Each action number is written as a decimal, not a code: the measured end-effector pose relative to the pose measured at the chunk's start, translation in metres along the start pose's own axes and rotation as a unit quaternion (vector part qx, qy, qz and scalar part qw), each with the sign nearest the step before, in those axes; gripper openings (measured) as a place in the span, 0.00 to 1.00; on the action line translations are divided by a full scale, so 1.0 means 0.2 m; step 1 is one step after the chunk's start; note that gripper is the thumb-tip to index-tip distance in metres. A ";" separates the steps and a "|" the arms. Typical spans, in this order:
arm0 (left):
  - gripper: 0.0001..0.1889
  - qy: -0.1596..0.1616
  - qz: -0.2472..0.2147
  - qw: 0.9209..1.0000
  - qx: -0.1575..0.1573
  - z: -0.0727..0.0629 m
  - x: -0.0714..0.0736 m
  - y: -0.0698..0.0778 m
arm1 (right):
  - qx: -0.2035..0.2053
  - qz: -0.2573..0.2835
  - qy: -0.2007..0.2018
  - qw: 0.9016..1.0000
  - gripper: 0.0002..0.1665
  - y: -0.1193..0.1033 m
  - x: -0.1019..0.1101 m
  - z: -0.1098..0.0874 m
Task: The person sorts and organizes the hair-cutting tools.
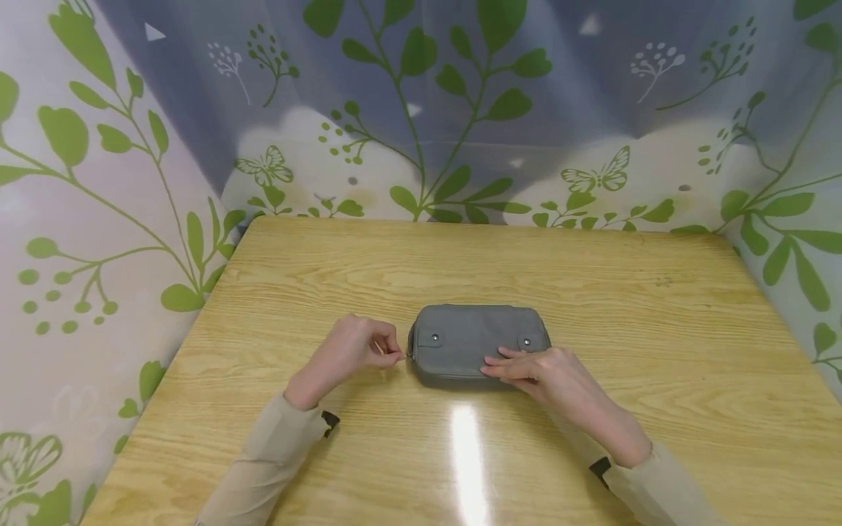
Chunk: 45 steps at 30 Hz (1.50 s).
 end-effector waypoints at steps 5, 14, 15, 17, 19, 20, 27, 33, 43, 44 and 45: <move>0.08 -0.014 -0.027 1.000 0.005 0.00 -0.01 -0.01 | -0.020 -0.007 -0.002 1.000 0.23 0.01 0.01 0.01; 0.02 -0.025 -0.011 1.000 -0.013 -0.03 -0.04 0.00 | -0.003 -0.082 0.032 0.996 0.21 -0.15 0.01 0.15; 0.03 -0.023 -0.008 1.000 -0.016 -0.03 -0.04 0.00 | 0.004 -0.082 0.039 0.996 0.21 -0.18 0.00 0.17; 0.02 -0.020 -0.007 1.000 -0.015 -0.04 -0.04 0.00 | 0.014 -0.083 0.043 0.996 0.21 -0.23 -0.04 0.23; 0.03 -0.019 -0.007 1.000 -0.012 -0.05 -0.04 -0.01 | 0.016 -0.088 0.040 0.995 0.22 -0.28 -0.09 0.27; 0.03 -0.018 -0.007 1.000 -0.010 -0.05 -0.04 -0.01 | 0.013 -0.092 0.036 0.995 0.23 -0.29 -0.11 0.29; 0.02 -0.003 -0.011 1.000 -0.014 -0.05 -0.06 -0.02 | -0.022 -0.152 0.018 0.988 0.28 -0.33 -0.23 0.37; 0.02 0.019 -0.016 0.999 -0.021 -0.03 -0.07 -0.02 | -0.031 -0.171 0.043 0.984 0.19 -0.32 -0.26 0.37; 0.03 0.048 0.009 0.998 -0.037 0.00 -0.04 -0.03 | -0.002 -0.160 0.065 0.985 0.13 -0.33 -0.26 0.36; 0.03 0.049 0.013 0.998 -0.040 0.00 -0.03 -0.03 | -0.001 -0.162 0.065 0.985 0.13 -0.33 -0.26 0.36; 0.03 0.050 0.018 0.998 -0.042 0.01 -0.03 -0.03 | 0.000 -0.164 0.064 0.984 0.13 -0.33 -0.27 0.36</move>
Point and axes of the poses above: each hand's wrist, its own z-axis towards the middle knuckle, its own x-axis out of the back of the hand, y = z × x, the point moved 8 cm from there along z, towards the middle knuckle
